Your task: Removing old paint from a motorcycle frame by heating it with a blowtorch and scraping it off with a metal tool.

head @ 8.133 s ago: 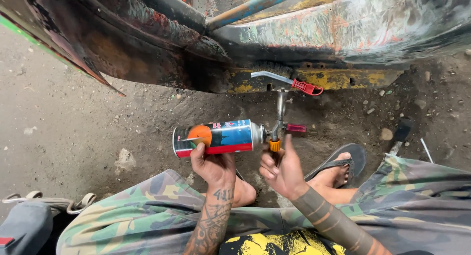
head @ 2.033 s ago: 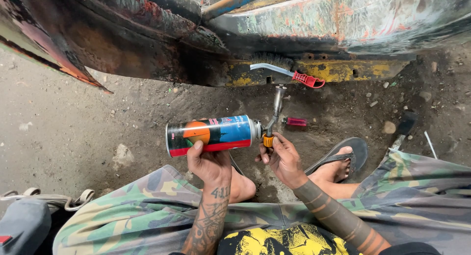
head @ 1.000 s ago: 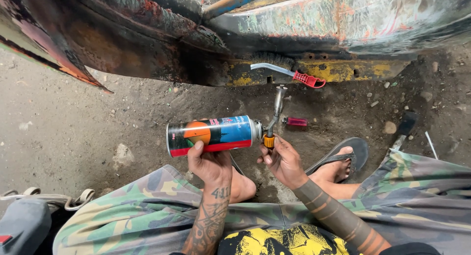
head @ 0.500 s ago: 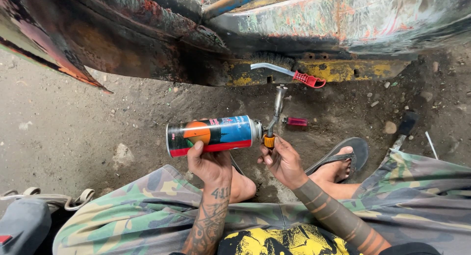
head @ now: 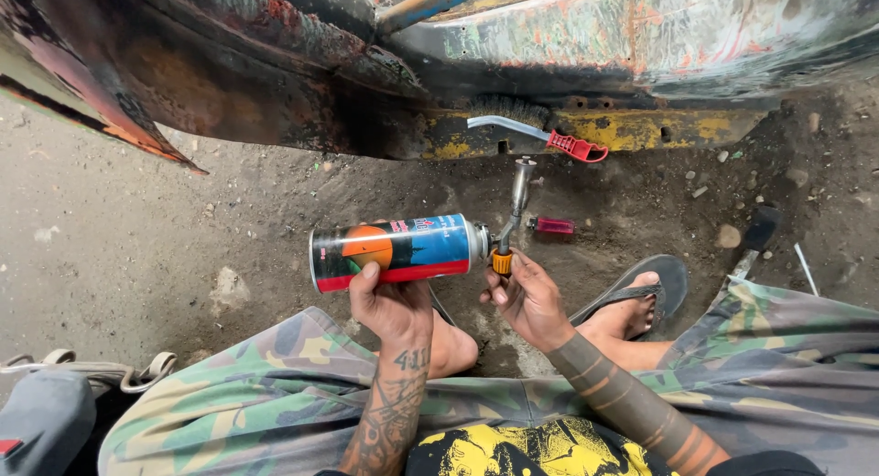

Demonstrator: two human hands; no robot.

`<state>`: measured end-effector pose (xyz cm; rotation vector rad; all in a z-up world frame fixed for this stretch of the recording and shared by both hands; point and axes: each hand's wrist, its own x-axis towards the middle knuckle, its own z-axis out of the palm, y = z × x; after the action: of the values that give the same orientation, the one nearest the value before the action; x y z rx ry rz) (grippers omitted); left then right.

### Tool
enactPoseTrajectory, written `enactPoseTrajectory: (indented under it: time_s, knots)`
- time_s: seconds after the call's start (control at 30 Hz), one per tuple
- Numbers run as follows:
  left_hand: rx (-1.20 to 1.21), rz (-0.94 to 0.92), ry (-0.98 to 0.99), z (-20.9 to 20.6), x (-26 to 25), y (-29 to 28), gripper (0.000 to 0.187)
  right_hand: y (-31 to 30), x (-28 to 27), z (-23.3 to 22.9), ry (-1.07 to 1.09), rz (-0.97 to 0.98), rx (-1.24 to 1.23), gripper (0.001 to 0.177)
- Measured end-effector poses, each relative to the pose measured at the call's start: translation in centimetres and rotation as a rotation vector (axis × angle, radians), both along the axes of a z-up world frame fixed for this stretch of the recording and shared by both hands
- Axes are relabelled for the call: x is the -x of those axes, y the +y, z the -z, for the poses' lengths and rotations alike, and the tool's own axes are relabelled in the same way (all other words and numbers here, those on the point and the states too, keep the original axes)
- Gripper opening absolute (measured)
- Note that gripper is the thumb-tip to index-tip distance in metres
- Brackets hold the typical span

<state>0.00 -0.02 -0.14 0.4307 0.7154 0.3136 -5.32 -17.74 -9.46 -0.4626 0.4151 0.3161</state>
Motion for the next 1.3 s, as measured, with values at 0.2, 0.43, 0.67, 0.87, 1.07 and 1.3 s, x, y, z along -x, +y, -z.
enactPoseTrajectory:
  time_s: [0.2,0.43,0.67,0.87,1.07,1.3]
  knots:
    - [-0.007,0.003,0.005,0.1,0.0,0.1,0.050,0.1,0.0,0.3,-0.005,0.008,-0.017,0.035]
    - [-0.059,0.034,0.032,-1.2,-0.4,-0.4,0.050,0.2,-0.5,-0.6,0.048,-0.047,0.072,0.037]
    - [-0.123,0.092,0.066,-0.5,-0.3,-0.2,0.051,-2.1,-2.7,2.2,0.127,-0.090,0.327,0.040]
    - [-0.131,0.100,0.072,0.1,-0.3,0.0,0.052,-3.1,-3.3,6.0,0.192,-0.018,0.432,0.032]
    - [-0.158,0.062,0.035,-2.2,-1.0,-0.7,0.053,-4.0,-4.8,-1.4,-0.073,0.268,0.836,0.031]
    - [-0.110,0.053,0.144,-0.5,-0.4,0.0,0.054,-3.4,-5.4,-7.6,-0.422,0.033,0.814,0.059]
